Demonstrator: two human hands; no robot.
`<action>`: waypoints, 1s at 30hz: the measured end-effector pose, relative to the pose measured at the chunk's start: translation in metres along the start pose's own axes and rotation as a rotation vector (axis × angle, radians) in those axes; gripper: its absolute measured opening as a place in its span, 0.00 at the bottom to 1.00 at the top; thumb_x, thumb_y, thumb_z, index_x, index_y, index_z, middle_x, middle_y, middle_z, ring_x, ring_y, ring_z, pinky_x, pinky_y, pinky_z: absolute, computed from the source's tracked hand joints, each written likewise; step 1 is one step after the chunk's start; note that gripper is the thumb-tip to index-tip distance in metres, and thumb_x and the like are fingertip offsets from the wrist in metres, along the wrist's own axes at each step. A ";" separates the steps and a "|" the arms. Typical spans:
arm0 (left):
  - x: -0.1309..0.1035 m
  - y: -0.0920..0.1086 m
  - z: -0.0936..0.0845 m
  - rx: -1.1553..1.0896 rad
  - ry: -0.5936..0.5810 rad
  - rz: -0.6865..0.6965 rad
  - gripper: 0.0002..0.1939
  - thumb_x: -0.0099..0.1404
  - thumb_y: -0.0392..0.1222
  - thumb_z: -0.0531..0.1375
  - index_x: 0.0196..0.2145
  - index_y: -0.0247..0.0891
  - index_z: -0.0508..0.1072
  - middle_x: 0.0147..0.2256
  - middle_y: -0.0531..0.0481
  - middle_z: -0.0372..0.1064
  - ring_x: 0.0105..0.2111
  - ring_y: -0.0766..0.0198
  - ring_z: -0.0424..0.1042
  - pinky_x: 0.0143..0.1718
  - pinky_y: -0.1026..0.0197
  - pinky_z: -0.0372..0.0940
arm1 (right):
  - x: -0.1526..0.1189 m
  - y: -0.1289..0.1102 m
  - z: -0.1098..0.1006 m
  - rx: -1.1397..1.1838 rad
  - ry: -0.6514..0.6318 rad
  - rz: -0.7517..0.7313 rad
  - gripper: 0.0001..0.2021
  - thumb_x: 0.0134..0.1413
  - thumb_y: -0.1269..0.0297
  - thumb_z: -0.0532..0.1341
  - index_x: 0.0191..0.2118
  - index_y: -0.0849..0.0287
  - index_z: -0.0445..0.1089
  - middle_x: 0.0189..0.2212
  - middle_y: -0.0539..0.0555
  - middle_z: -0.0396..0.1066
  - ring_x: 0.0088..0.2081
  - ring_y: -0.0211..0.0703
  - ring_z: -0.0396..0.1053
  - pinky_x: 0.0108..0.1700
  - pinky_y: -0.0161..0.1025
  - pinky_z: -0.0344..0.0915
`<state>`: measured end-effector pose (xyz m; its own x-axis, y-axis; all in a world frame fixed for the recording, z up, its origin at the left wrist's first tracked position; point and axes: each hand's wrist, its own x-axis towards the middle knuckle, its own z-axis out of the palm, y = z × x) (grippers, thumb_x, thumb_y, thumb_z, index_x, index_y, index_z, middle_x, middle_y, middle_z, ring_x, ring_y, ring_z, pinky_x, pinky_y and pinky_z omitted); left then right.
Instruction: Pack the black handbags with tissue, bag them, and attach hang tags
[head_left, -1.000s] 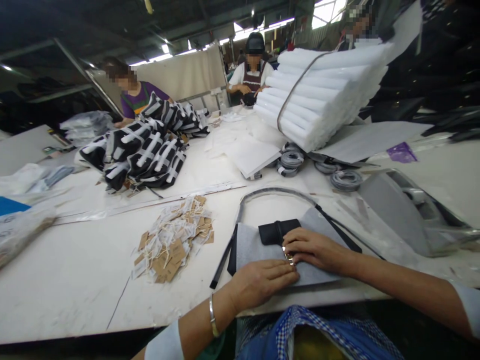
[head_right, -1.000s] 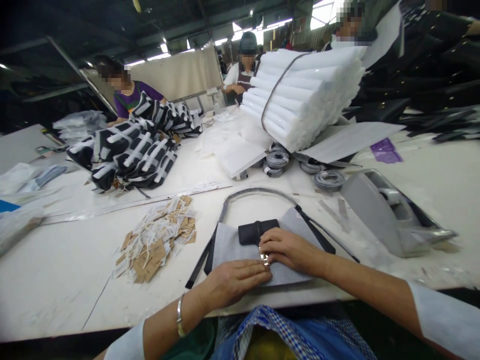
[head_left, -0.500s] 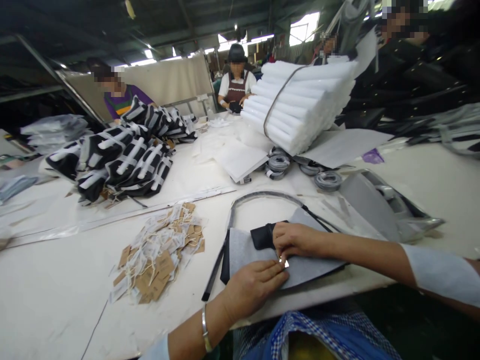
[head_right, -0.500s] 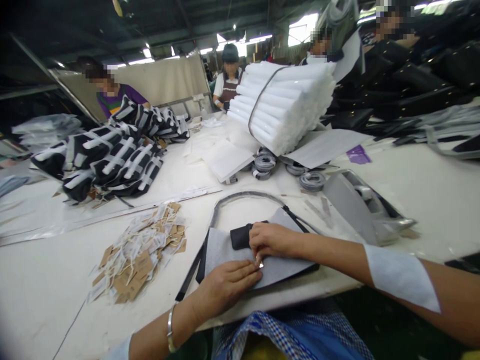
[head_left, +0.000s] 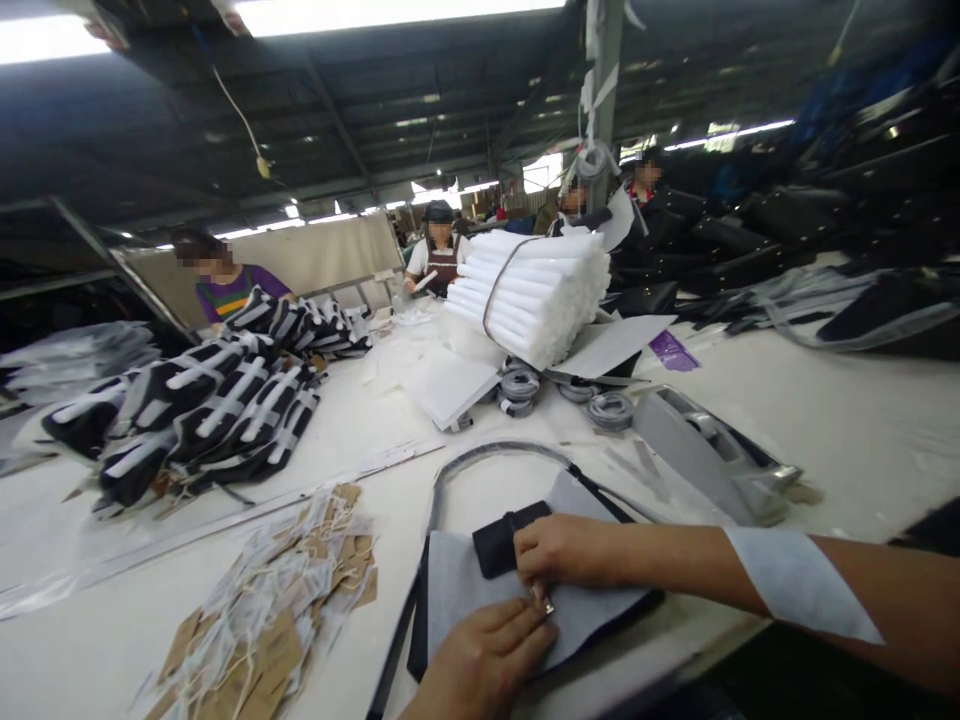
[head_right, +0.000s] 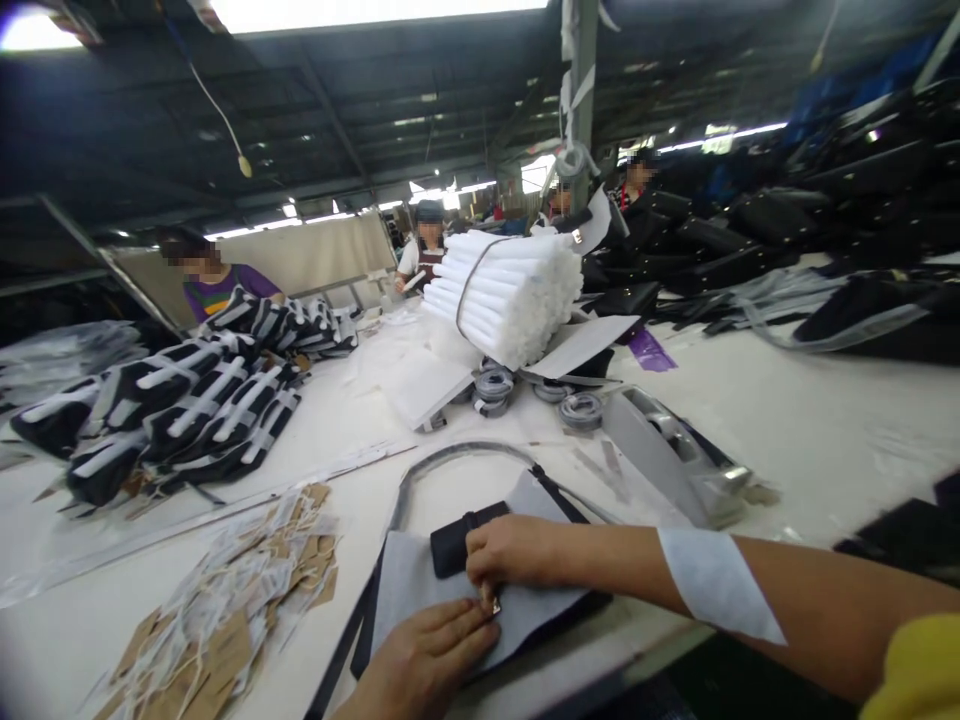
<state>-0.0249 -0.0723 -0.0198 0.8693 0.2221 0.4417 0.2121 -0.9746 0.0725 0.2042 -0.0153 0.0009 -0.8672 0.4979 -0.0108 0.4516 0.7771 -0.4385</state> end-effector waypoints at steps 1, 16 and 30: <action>0.000 -0.001 0.001 0.019 0.006 0.015 0.16 0.75 0.35 0.50 0.55 0.33 0.70 0.54 0.47 0.74 0.55 0.64 0.73 0.57 0.65 0.67 | -0.001 -0.003 0.003 -0.006 0.003 0.047 0.04 0.59 0.71 0.64 0.34 0.59 0.76 0.34 0.51 0.73 0.35 0.38 0.69 0.37 0.33 0.62; -0.004 0.000 0.022 0.329 0.178 0.001 0.17 0.77 0.43 0.48 0.49 0.41 0.76 0.50 0.58 0.77 0.48 0.72 0.76 0.62 0.65 0.59 | -0.054 -0.028 -0.041 0.277 0.139 0.194 0.10 0.61 0.64 0.62 0.46 0.56 0.77 0.40 0.54 0.77 0.43 0.42 0.74 0.47 0.35 0.66; -0.018 0.005 0.066 0.378 0.392 -0.092 0.11 0.73 0.45 0.57 0.46 0.42 0.78 0.43 0.54 0.80 0.46 0.69 0.78 0.64 0.56 0.57 | -0.076 0.149 -0.034 -0.302 0.454 0.585 0.19 0.54 0.74 0.55 0.48 0.60 0.78 0.50 0.63 0.76 0.52 0.56 0.73 0.57 0.53 0.67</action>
<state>-0.0099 -0.0790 -0.0860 0.6239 0.2073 0.7535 0.4877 -0.8566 -0.1681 0.3447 0.0755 -0.0328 -0.3315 0.9146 0.2314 0.9006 0.3799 -0.2113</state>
